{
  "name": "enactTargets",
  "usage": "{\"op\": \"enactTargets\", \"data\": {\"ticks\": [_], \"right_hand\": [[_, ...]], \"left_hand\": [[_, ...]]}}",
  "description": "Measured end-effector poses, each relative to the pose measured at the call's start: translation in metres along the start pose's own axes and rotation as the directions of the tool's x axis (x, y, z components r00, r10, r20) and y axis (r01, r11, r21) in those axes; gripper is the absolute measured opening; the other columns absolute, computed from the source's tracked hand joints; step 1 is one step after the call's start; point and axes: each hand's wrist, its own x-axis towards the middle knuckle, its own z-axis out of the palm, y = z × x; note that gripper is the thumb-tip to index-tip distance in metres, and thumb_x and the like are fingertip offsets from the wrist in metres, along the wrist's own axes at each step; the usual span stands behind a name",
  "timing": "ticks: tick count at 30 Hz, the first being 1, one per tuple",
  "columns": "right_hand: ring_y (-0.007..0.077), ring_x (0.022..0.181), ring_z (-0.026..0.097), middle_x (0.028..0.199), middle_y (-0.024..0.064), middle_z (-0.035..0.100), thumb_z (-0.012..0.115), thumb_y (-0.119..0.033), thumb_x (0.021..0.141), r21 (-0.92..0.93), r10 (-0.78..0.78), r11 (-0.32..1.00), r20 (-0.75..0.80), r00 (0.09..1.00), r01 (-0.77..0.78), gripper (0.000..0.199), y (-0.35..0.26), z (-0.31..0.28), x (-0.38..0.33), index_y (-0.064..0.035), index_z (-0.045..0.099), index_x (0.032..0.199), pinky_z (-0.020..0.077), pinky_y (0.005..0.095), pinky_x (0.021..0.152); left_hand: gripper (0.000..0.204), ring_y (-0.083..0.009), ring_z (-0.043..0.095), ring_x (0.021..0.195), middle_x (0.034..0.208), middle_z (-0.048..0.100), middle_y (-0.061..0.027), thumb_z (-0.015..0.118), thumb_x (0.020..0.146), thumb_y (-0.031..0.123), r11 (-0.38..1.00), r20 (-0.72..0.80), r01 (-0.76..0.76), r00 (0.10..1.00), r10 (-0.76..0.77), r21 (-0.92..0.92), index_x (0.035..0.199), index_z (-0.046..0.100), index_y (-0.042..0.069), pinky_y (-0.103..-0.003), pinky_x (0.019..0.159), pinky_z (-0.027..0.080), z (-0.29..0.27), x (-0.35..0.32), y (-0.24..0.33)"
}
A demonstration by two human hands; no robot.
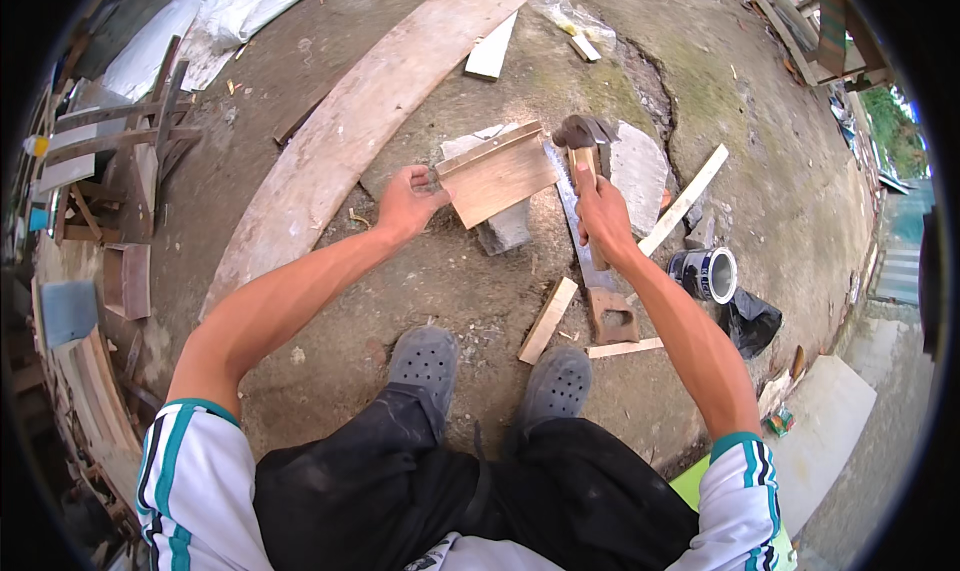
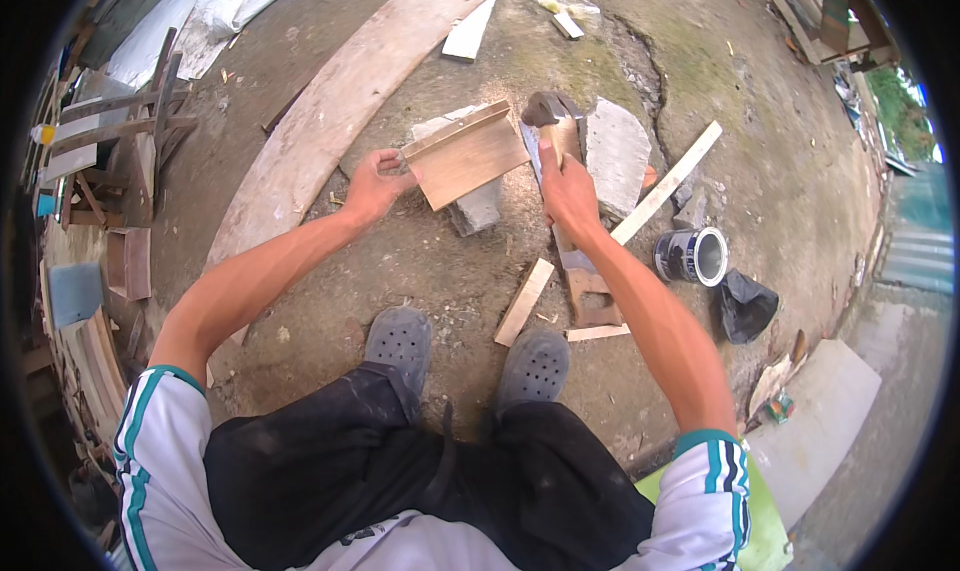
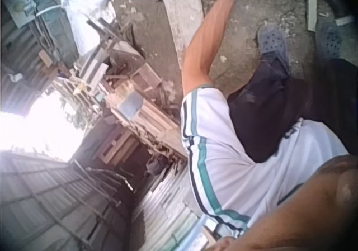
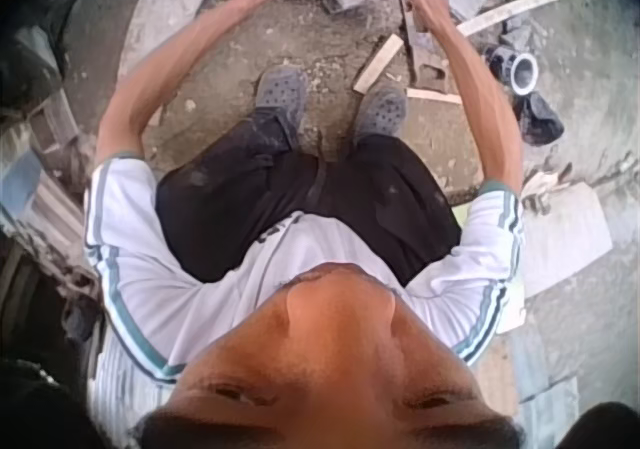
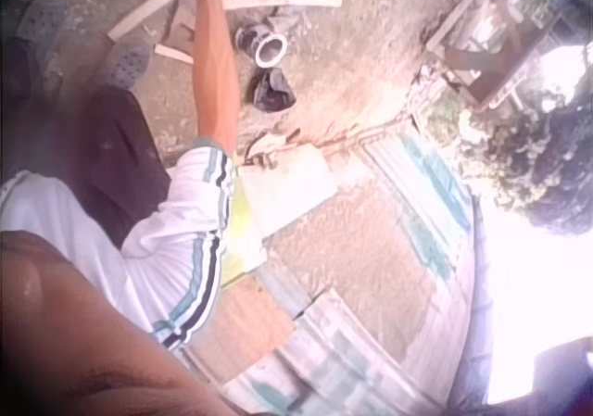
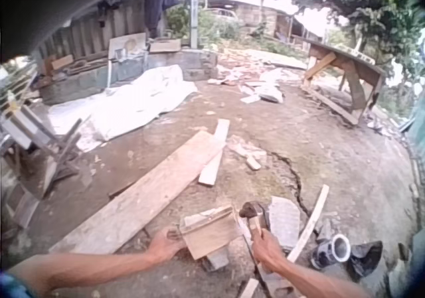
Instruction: The person assembles a small wooden box by hand, aligning pre-cut wooden pieces and securing them with nails using a hammer. The person repeatedly checks fit and alignment while hammering nails into the joints.
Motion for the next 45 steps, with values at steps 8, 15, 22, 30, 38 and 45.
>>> {"op": "enactTargets", "data": {"ticks": [8,15,22,30,38,45], "right_hand": [[0.0441,0.075,0.069,0.076,0.0263,0.068,0.053,-0.061,0.096,-0.589,-0.096,0.793,0.133,0.987,0.156,0.067,0.083,-0.023,-0.031,0.0039,0.065,0.089,0.0545,0.0510,0.074],[0.0383,0.084,0.070,0.090,0.0180,0.071,0.068,-0.049,0.088,-0.762,-0.124,0.416,0.493,0.861,0.496,0.047,0.097,-0.037,-0.041,-0.0056,0.060,0.103,0.0551,0.0495,0.073],[0.0362,0.091,0.068,0.094,0.0164,0.069,0.069,-0.046,0.089,-0.635,-0.347,0.489,0.487,0.801,0.598,0.044,0.103,-0.038,-0.028,-0.0058,0.063,0.105,0.0540,0.0477,0.078],[0.0324,0.102,0.065,0.116,0.0181,0.064,0.072,-0.042,0.092,-0.246,-0.646,0.733,0.041,0.762,0.634,0.060,0.022,-0.045,-0.016,-0.0057,0.052,0.134,0.0521,0.0430,0.090],[0.0274,0.103,0.065,0.129,0.0168,0.062,0.079,-0.043,0.084,0.033,-0.817,0.571,0.114,0.565,0.820,0.080,-0.052,-0.061,-0.063,-0.0064,0.044,0.146,0.0531,0.0400,0.086],[0.0246,0.104,0.065,0.131,0.0128,0.062,0.084,-0.028,0.081,0.023,-0.861,0.496,0.147,0.488,0.868,0.072,-0.080,-0.058,-0.089,-0.0067,0.051,0.141,0.0559,0.0365,0.084]], "left_hand": [[0.067,-0.0215,0.066,0.104,0.132,0.059,-0.0173,0.076,0.086,0.028,0.979,0.002,0.043,0.999,-0.043,-0.200,0.138,0.047,-0.003,-0.031,0.081,0.055,-0.003,-0.005,0.005],[0.056,-0.0252,0.065,0.106,0.120,0.066,-0.0167,0.066,0.093,0.045,0.951,0.110,-0.175,0.982,0.151,0.255,0.128,0.060,0.001,-0.038,0.091,0.053,-0.016,0.037,0.052],[0.052,-0.0354,0.066,0.103,0.112,0.069,-0.0188,0.066,0.092,0.042,0.609,0.379,-0.389,0.912,0.153,0.691,0.125,0.063,0.001,-0.045,0.090,0.052,0.013,0.047,0.087],[0.031,-0.0363,0.067,0.101,0.113,0.068,-0.0195,0.065,0.096,0.017,0.548,0.253,-0.718,0.678,0.690,0.430,0.123,0.062,0.001,-0.043,0.084,0.054,-0.002,0.008,0.084],[0.046,-0.0364,0.066,0.114,0.124,0.066,-0.0193,0.067,0.087,-0.006,0.281,0.176,-0.932,0.324,0.930,0.230,0.128,0.050,0.005,-0.044,0.095,0.055,-0.027,-0.011,0.103],[0.050,-0.0338,0.066,0.116,0.124,0.067,-0.0153,0.067,0.083,-0.009,0.150,0.177,-0.960,0.194,0.965,0.236,0.127,0.049,0.007,-0.047,0.101,0.053,-0.029,-0.021,0.117]]}}
